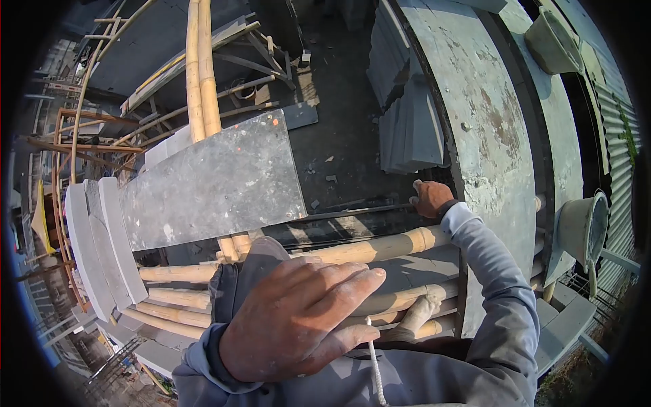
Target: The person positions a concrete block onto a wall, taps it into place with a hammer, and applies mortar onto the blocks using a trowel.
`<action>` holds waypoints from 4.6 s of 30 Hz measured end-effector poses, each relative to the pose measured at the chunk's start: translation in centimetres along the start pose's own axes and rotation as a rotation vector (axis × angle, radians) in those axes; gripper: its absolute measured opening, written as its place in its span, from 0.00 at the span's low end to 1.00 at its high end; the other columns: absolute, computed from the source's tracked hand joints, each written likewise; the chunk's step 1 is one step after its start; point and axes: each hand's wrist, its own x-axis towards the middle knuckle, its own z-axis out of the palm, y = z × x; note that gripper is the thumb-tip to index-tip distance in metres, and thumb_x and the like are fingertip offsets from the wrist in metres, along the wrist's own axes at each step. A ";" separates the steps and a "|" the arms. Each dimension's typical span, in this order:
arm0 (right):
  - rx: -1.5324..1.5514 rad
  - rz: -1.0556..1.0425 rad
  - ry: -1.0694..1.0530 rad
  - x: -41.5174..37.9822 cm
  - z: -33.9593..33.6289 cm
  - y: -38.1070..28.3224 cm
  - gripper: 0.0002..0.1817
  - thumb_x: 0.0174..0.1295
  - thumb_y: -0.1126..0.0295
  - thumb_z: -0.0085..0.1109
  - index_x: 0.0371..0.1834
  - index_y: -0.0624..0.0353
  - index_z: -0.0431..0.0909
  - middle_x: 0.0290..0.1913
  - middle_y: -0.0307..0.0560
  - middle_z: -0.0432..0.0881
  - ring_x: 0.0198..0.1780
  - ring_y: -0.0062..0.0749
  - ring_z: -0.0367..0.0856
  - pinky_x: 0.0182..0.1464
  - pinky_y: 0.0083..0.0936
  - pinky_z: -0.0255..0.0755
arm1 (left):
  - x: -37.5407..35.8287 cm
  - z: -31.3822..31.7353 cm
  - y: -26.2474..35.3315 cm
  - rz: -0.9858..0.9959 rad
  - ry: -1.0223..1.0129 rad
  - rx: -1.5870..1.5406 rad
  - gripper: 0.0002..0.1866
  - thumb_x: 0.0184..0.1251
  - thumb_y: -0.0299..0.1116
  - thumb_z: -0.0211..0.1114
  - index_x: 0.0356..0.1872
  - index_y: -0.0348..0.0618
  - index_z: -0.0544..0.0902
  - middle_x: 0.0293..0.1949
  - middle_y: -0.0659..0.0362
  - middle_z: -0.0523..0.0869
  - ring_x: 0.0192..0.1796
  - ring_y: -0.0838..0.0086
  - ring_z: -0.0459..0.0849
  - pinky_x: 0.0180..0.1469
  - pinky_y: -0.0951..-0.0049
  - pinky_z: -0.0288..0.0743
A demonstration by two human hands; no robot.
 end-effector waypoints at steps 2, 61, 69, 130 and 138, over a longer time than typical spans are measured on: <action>-0.067 -0.065 0.011 -2.4 -2.4 0.4 0.20 0.58 0.57 0.59 0.46 0.62 0.74 0.39 0.56 0.83 0.44 0.50 0.82 0.47 0.40 0.75 | 0.3 1.0 -0.3 0.099 0.085 0.013 0.29 0.51 0.42 0.72 0.53 0.37 0.79 0.50 0.51 0.83 0.49 0.63 0.82 0.51 0.65 0.74; 0.074 -0.054 0.020 -0.7 -1.1 -3.4 0.22 0.57 0.55 0.57 0.50 0.57 0.77 0.47 0.59 0.82 0.51 0.53 0.80 0.54 0.41 0.73 | -1.8 3.3 -0.9 0.150 0.096 0.150 0.27 0.64 0.45 0.62 0.57 0.34 0.74 0.44 0.49 0.82 0.46 0.58 0.81 0.49 0.61 0.71; 0.098 -0.145 0.137 -0.3 -1.8 -1.2 0.22 0.55 0.55 0.57 0.48 0.58 0.78 0.44 0.58 0.83 0.49 0.55 0.80 0.53 0.42 0.72 | -1.9 3.4 -1.1 0.127 0.123 0.162 0.25 0.63 0.43 0.63 0.53 0.33 0.75 0.37 0.48 0.83 0.41 0.55 0.82 0.46 0.58 0.71; 0.125 -0.124 0.171 5.5 -1.6 -6.5 0.20 0.57 0.57 0.58 0.47 0.59 0.79 0.40 0.59 0.84 0.43 0.54 0.82 0.49 0.42 0.75 | -3.0 1.6 -0.9 0.022 0.180 0.127 0.33 0.61 0.45 0.65 0.64 0.37 0.69 0.55 0.42 0.78 0.59 0.51 0.76 0.63 0.56 0.65; 0.107 -0.127 0.193 4.9 -2.1 -6.7 0.21 0.56 0.56 0.58 0.47 0.59 0.79 0.39 0.60 0.84 0.43 0.55 0.82 0.49 0.44 0.75 | -2.7 1.6 -0.7 0.008 0.144 0.115 0.34 0.62 0.46 0.64 0.65 0.38 0.67 0.58 0.42 0.76 0.61 0.49 0.73 0.64 0.55 0.64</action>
